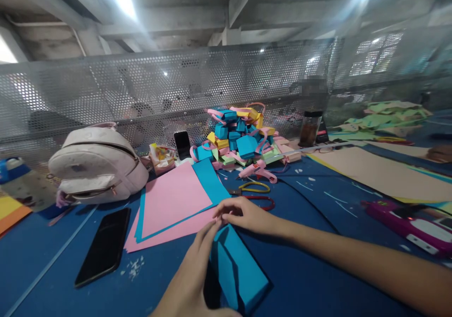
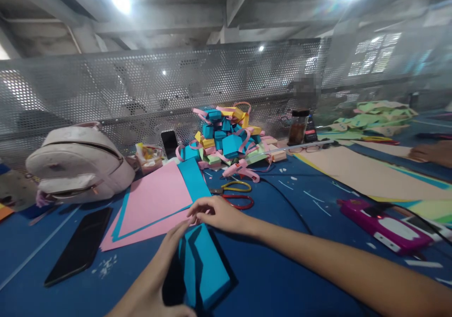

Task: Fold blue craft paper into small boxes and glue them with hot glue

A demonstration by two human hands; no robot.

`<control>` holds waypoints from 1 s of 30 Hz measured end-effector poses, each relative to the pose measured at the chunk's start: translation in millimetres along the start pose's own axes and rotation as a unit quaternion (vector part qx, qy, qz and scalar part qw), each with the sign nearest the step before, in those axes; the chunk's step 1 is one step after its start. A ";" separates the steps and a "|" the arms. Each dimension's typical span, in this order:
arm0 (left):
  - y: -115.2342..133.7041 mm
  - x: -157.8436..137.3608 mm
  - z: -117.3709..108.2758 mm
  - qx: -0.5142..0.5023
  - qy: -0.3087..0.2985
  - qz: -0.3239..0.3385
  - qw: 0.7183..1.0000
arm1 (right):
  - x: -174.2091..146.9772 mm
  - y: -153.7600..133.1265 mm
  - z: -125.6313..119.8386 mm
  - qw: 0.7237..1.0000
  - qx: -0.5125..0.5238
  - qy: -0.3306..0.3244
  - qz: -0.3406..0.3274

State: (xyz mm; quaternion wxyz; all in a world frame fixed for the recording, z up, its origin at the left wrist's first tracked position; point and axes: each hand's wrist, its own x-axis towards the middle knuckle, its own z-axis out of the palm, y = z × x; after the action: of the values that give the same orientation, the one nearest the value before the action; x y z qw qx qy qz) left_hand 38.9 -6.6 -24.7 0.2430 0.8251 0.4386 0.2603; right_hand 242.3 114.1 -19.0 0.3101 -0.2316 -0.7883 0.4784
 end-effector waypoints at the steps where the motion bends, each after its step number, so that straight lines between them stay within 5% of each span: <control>1: 0.9 -0.8 3.2 -0.013 0.002 -0.025 1.000 | 0.2 1.0 0.3 1.000 0.005 0.001 -0.001; 6: 2.6 1.2 5.8 -0.052 0.009 -0.077 0.996 | 0.3 -0.5 1.0 1.000 -0.014 0.014 -0.009; 16: -1.4 19.9 -43.0 -0.069 0.174 0.048 0.981 | -4.6 -6.2 3.9 0.999 0.048 0.005 0.006; 20: -3.2 19.8 -41.9 -0.117 0.092 0.050 0.988 | -6.3 -1.7 7.7 0.998 0.050 -0.027 0.015; 30: -19.6 15.1 -51.9 0.003 -0.038 0.029 0.999 | -6.8 -5.2 4.4 0.998 -0.046 -0.022 -0.029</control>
State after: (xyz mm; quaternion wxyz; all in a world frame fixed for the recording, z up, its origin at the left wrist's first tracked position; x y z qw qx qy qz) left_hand 1.0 24.9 5.0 0.2497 0.8476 0.4055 0.2343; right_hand 243.6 104.6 -17.8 0.2956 -0.2119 -0.8225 0.4373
